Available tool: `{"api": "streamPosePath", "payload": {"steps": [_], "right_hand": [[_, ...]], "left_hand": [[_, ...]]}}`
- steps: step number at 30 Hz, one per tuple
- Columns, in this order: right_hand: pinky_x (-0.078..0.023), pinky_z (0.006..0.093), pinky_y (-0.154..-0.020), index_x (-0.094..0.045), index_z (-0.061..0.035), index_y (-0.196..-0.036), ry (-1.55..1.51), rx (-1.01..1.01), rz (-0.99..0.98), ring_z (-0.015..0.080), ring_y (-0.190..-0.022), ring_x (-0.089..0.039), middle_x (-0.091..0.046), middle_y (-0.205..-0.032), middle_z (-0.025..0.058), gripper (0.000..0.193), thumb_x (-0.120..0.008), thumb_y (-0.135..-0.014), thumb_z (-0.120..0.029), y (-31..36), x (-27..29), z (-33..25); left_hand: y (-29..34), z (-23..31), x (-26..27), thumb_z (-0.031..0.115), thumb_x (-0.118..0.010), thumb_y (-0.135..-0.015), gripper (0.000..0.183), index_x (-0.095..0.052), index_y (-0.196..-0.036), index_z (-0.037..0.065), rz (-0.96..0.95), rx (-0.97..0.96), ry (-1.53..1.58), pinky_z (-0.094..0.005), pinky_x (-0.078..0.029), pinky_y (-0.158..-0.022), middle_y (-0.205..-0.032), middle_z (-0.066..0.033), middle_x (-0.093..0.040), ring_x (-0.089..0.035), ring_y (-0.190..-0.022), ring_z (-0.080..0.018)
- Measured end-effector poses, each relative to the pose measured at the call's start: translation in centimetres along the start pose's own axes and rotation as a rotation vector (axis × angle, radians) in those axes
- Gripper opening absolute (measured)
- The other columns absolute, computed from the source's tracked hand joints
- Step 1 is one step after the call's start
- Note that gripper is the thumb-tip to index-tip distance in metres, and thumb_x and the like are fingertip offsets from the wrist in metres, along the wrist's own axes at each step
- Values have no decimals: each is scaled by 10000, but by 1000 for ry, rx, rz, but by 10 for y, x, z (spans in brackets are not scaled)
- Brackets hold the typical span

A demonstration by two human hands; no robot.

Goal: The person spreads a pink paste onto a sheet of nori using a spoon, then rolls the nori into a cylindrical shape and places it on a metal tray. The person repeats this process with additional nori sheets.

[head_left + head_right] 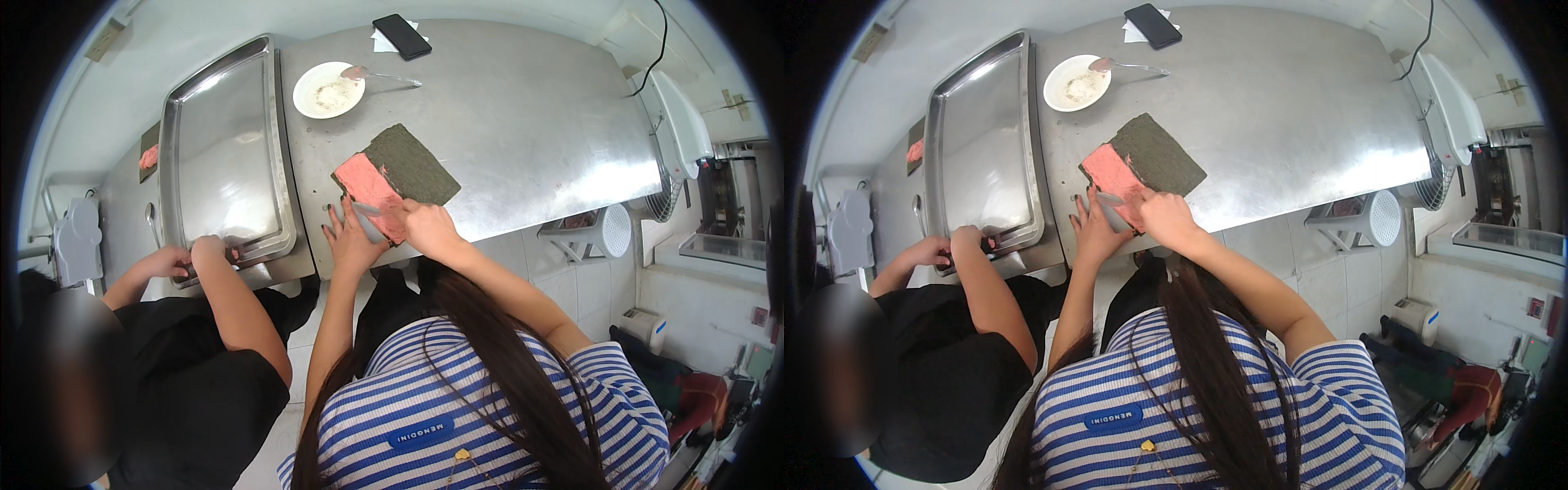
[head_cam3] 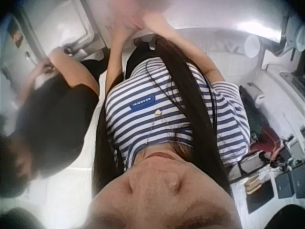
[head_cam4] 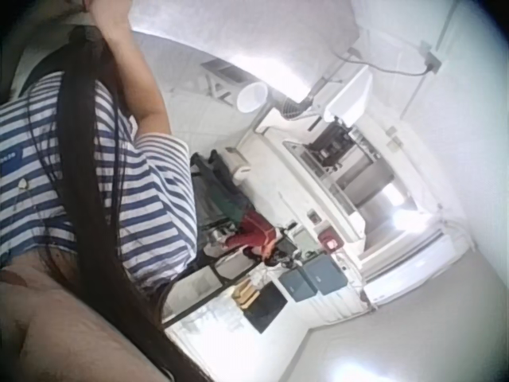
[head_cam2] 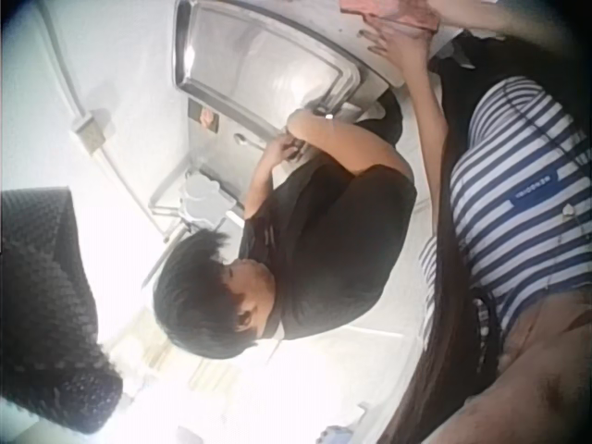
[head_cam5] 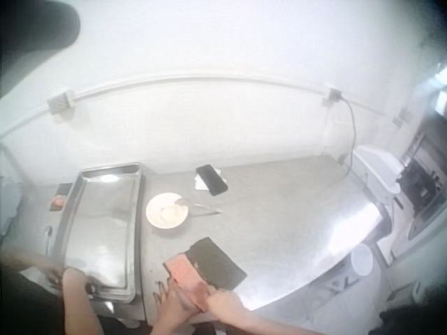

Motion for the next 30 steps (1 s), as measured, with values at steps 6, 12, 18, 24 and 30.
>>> {"api": "streamPosePath", "payload": {"steps": [6, 12, 18, 24, 30], "right_hand": [[-540, 430, -589, -618, 1, -945, -65, -143, 69, 332, -727, -659, -608, -890, 161, 204, -552, -763, -63, -27, 3, 19], [-544, 398, -598, -613, -3, -977, -72, -7, -20, 305, -718, -659, -600, -880, 147, 227, -549, -774, -81, -6, 0, 6], [-534, 394, -595, -602, -49, -1101, 10, -124, 51, 298, -724, -644, -576, -881, 107, 342, -551, -764, -81, 14, -8, 21], [-531, 386, -603, -585, -38, -1115, -112, -101, -40, 273, -722, -638, -562, -883, 98, 368, -543, -749, -50, 42, -9, 10], [-539, 405, -613, -576, -37, -1137, -12, -196, -34, 295, -762, -646, -575, -940, 107, 391, -543, -747, -52, 43, -16, 18]], "left_hand": [[0, 3, 2, 343, -842, -582, 1254, -3, -1458, 23, -2, -5, -11, -585, -111, -1120, -1500, -194, -227, -58, -1432, -376], [1, 1, 3, 330, -849, -582, 1260, 4, -1458, 29, -23, 18, -3, -588, -113, -1117, -1497, -193, -237, -79, -1428, -387], [-1, -1, -1, 337, -853, -575, 1262, -4, -1459, 38, 18, -15, 10, -604, -120, -1107, -1506, -177, -220, -90, -1422, -401], [-1, -3, -3, 350, -849, -576, 1259, -8, -1459, 36, 24, -26, -5, -614, -117, -1103, -1507, -172, -209, -98, -1420, -398], [-1, -2, -3, 336, -847, -572, 1252, -16, -1459, 38, 34, -33, -13, -607, -117, -1107, -1496, -190, -226, -97, -1420, -394]]}}
Point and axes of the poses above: each hand's wrist, its own y-axis away from the middle knuckle, its own x-axis out of the back of the hand, z = x × y, the point moved 4 cm from there along -y, towards the middle knuckle
